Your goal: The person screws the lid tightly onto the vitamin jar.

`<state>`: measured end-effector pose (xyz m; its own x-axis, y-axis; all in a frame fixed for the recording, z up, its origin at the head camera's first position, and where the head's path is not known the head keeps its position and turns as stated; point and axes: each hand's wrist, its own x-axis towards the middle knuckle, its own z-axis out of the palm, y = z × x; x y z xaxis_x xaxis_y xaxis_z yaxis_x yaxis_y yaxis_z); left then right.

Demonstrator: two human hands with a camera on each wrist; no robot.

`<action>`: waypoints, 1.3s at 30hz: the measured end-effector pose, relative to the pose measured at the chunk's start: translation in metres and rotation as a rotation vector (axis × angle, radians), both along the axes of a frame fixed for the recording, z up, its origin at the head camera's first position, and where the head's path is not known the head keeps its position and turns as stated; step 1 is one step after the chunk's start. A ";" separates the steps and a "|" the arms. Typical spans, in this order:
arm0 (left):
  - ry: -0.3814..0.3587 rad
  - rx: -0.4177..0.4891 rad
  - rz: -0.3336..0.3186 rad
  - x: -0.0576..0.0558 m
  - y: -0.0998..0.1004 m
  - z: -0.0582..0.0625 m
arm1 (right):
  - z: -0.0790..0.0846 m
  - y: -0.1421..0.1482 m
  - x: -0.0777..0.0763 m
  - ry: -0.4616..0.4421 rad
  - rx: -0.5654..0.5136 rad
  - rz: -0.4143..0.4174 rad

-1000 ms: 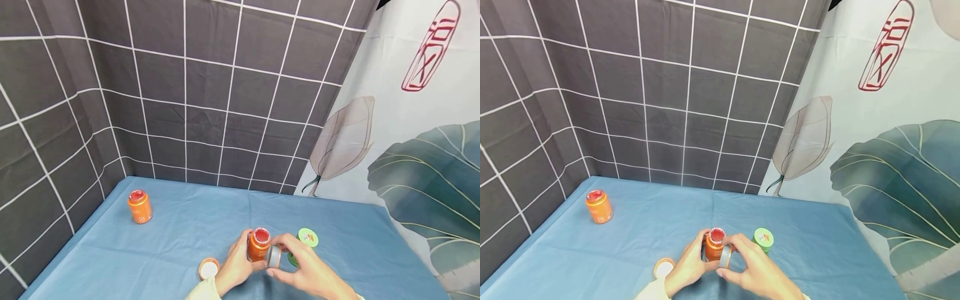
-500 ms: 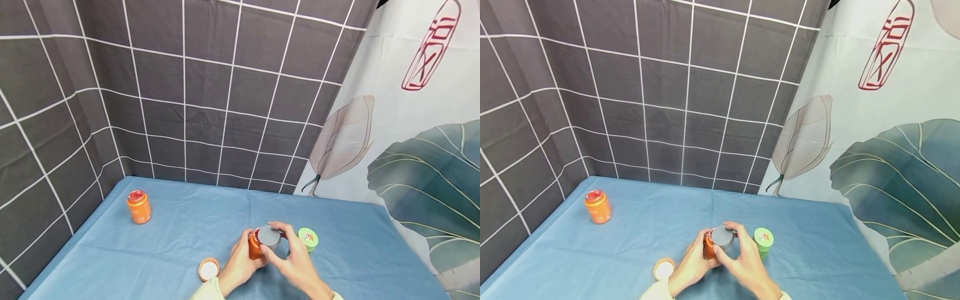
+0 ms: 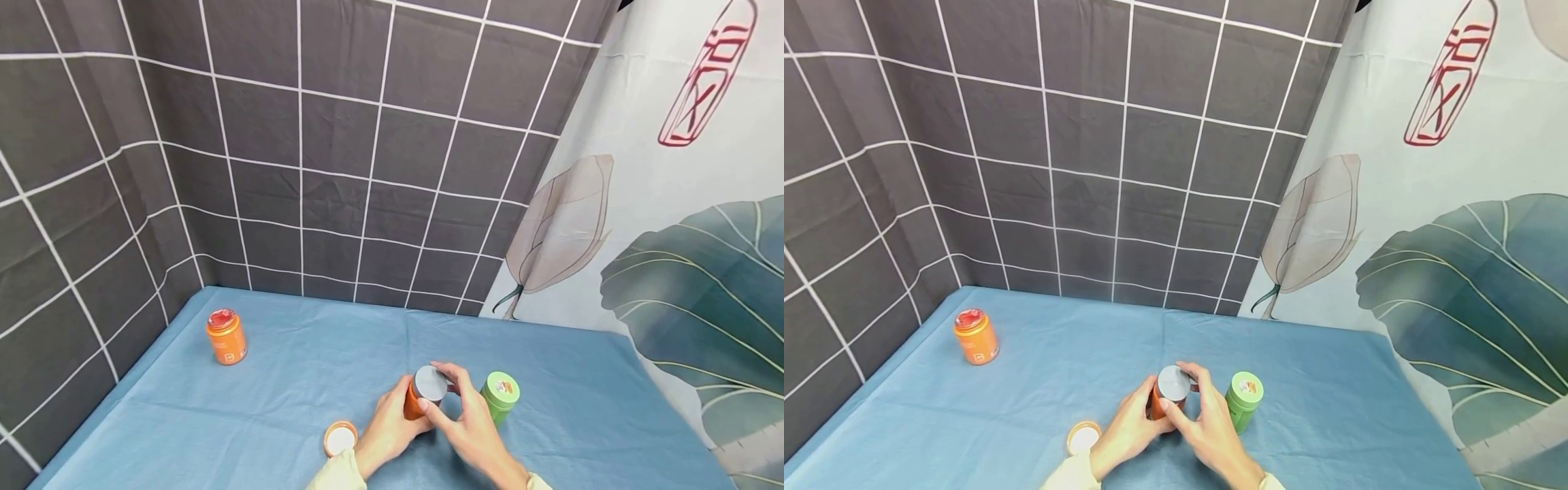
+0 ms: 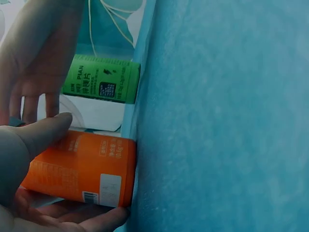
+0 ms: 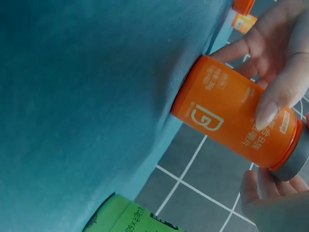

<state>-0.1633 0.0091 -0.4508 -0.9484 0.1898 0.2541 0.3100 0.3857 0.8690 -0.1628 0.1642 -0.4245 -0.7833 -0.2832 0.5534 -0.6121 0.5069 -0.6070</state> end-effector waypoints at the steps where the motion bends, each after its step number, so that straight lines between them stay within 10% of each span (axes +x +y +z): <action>1: 0.005 -0.007 -0.003 0.000 0.000 0.000 | 0.000 0.000 0.000 0.003 0.005 -0.004; 39: -0.025 -0.033 -0.038 0.001 -0.003 0.003 | -0.005 0.004 -0.003 -0.037 0.026 0.000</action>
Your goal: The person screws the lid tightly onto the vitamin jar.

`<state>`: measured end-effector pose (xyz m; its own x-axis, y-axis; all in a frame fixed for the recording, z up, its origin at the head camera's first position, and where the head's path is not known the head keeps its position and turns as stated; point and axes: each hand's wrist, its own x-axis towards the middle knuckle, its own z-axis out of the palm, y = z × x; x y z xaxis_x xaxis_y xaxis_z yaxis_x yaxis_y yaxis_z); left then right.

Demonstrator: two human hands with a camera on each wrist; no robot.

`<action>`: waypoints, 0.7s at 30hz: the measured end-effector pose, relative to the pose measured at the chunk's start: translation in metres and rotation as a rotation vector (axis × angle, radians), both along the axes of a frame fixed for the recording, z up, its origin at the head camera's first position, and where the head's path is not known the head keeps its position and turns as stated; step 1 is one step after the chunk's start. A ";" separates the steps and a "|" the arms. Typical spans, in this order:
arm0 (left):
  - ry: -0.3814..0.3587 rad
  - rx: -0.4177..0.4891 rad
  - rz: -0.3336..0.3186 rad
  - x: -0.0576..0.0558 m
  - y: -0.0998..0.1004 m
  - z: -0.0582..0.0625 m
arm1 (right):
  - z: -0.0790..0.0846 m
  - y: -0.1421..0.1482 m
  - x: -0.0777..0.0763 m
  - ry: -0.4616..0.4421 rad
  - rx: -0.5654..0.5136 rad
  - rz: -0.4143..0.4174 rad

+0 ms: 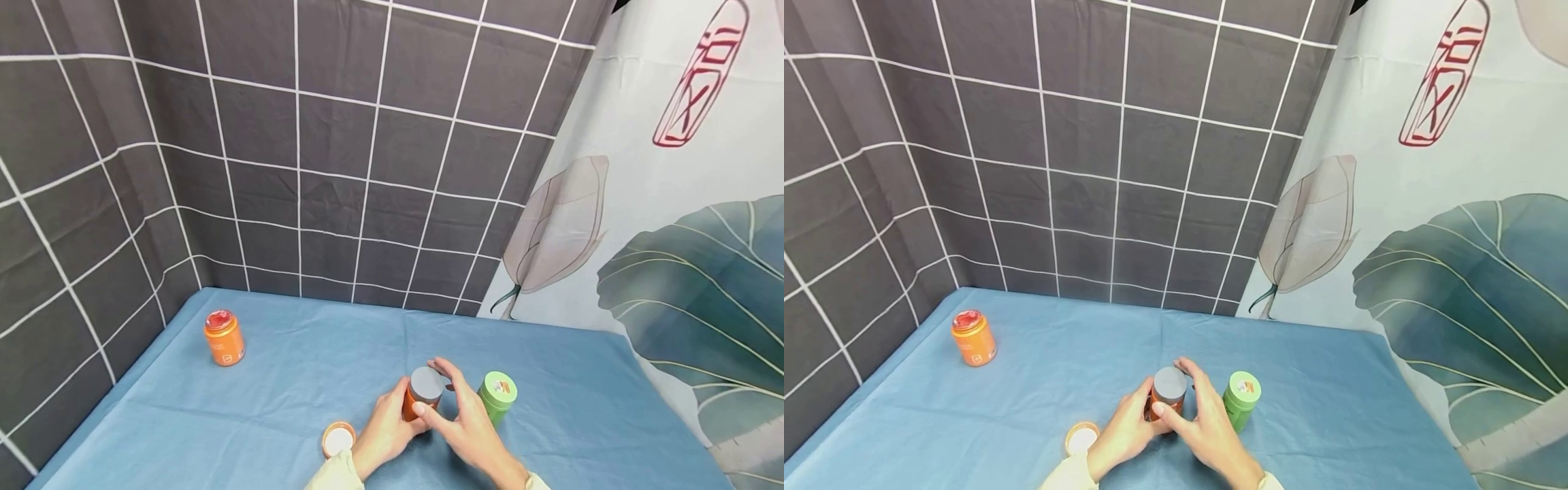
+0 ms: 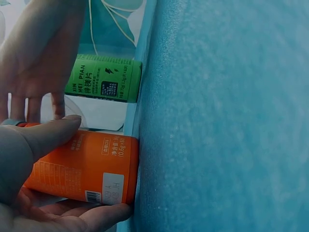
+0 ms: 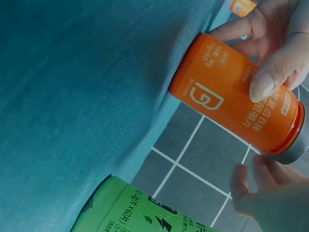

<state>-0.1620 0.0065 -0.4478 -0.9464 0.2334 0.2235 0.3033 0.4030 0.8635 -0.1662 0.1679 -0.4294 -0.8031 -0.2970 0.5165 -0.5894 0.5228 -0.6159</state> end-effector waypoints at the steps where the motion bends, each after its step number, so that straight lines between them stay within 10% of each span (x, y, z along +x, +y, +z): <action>1: -0.006 -0.001 0.001 0.000 0.000 0.001 | 0.001 -0.001 0.001 0.010 0.003 0.003; 12: 0.014 -0.015 -0.003 0.000 0.000 -0.001 | 0.032 -0.008 0.020 0.026 0.028 0.056; 21: 0.032 -0.011 -0.001 0.000 0.000 -0.001 | 0.021 -0.006 0.014 0.041 0.009 0.012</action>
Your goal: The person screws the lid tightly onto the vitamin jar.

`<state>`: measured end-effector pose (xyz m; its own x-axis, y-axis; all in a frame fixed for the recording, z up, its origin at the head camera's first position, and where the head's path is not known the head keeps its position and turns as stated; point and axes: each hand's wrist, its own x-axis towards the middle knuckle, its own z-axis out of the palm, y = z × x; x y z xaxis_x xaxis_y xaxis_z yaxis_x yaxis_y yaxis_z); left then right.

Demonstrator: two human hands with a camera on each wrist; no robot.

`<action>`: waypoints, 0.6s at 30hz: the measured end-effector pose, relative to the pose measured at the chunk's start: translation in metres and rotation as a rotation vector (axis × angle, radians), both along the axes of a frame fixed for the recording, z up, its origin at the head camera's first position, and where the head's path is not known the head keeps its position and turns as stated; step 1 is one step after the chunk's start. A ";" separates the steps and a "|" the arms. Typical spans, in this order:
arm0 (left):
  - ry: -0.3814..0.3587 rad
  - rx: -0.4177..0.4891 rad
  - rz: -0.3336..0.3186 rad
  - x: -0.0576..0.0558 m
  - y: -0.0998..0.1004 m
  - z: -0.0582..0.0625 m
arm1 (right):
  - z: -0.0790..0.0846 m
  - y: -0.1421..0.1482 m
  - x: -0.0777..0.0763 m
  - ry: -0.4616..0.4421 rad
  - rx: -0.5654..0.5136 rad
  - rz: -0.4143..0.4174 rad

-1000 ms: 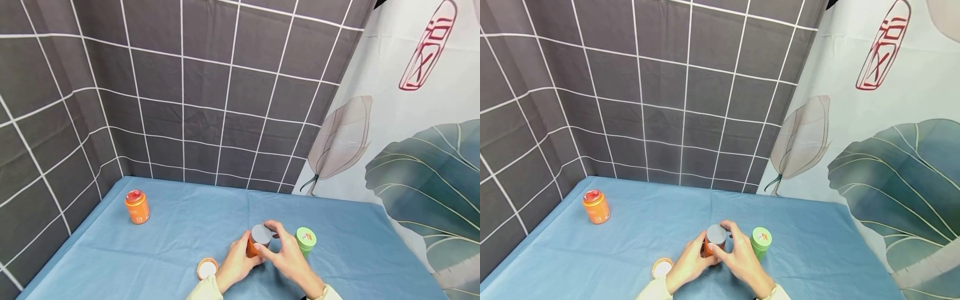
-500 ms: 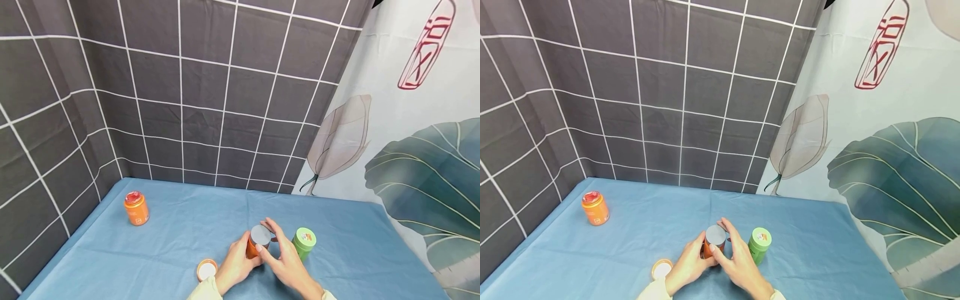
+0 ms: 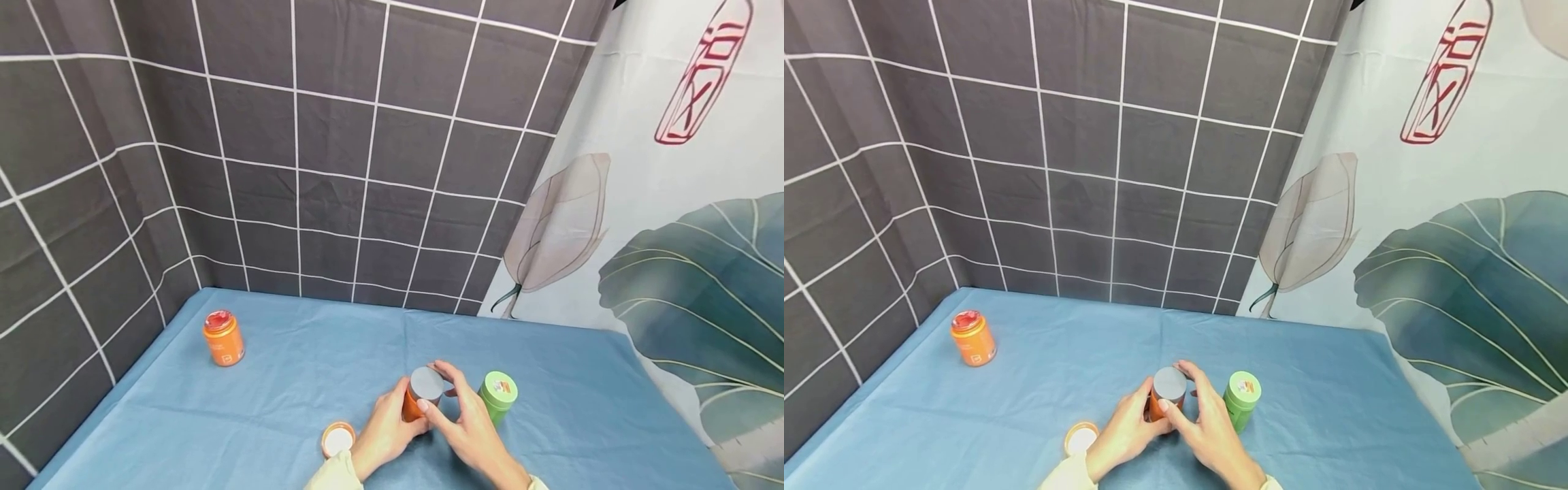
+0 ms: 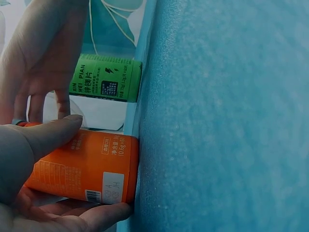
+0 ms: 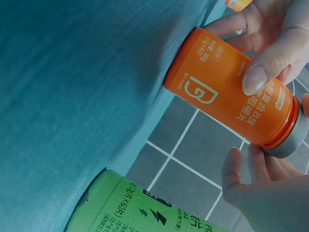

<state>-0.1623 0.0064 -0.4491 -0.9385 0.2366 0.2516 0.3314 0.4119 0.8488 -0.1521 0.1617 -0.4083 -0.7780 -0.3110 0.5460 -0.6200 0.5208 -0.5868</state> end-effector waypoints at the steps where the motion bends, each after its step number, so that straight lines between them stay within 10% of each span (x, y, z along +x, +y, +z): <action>1: -0.001 0.001 -0.001 0.000 0.000 0.000 | -0.004 0.001 -0.002 0.002 -0.004 -0.011; 18: -0.037 0.008 -0.006 0.001 0.000 0.002 | -0.022 0.006 -0.007 -0.040 -0.020 0.118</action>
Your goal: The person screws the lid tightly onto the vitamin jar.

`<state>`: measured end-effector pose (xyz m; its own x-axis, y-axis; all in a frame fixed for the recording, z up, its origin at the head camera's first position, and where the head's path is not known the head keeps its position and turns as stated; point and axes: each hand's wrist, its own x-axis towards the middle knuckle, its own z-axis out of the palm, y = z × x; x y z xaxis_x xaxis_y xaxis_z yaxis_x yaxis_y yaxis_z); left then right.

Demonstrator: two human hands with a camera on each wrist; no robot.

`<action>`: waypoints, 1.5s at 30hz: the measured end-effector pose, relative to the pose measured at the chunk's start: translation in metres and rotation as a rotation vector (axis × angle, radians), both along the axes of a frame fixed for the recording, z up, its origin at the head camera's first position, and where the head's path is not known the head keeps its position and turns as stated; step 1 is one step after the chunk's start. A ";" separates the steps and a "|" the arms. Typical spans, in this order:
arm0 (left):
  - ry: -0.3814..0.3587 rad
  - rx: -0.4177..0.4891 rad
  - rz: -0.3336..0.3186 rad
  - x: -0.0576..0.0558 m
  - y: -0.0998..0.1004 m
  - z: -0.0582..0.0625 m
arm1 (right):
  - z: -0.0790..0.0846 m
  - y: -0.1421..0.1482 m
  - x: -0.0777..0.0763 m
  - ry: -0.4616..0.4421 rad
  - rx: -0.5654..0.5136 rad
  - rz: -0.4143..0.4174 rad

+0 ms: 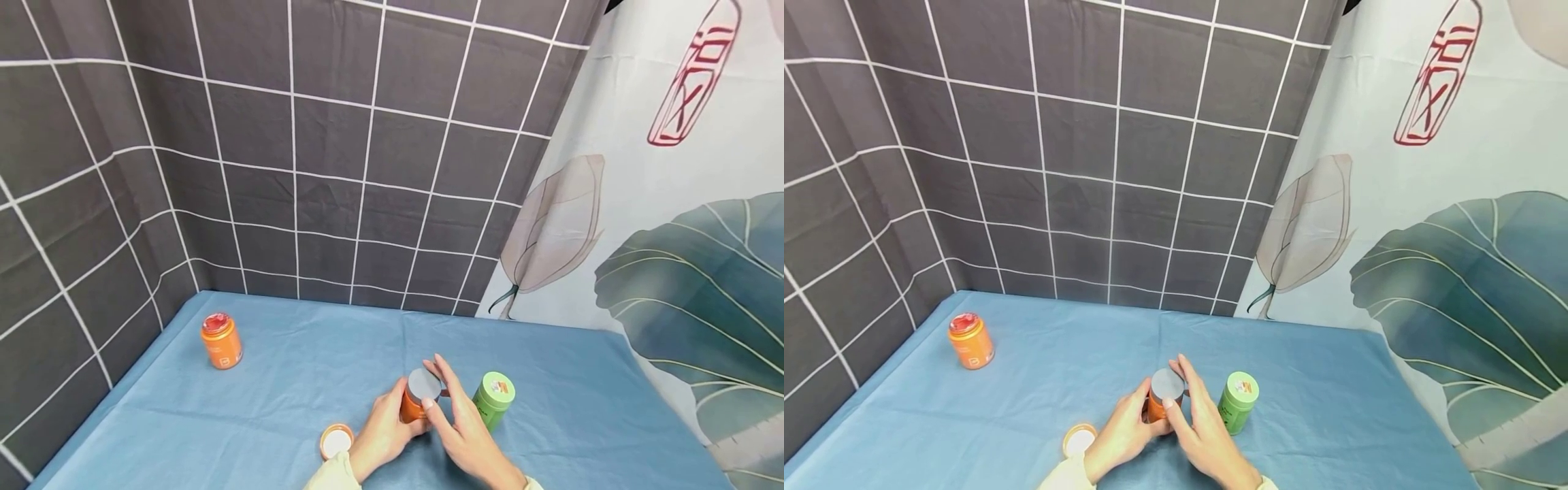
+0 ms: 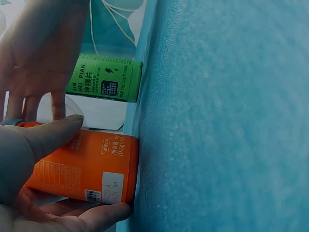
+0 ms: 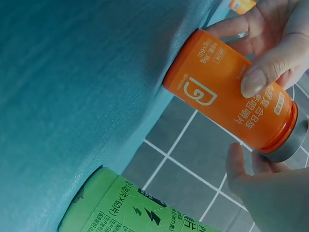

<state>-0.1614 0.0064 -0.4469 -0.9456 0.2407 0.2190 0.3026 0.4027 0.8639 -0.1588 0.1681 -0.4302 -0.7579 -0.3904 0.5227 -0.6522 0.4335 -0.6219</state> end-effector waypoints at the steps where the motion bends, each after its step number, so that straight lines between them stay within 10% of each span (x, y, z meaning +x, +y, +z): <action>1: -0.001 0.004 0.000 0.000 0.000 0.000 | 0.000 0.000 0.000 0.004 0.001 0.001; 45: -0.004 0.010 0.004 -0.002 0.001 -0.001 | 0.000 0.002 -0.004 0.106 -0.010 -0.047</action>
<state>-0.1631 0.0077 -0.4482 -0.9474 0.2345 0.2178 0.2975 0.3949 0.8692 -0.1625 0.1698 -0.4303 -0.7155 -0.3503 0.6044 -0.6936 0.4593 -0.5549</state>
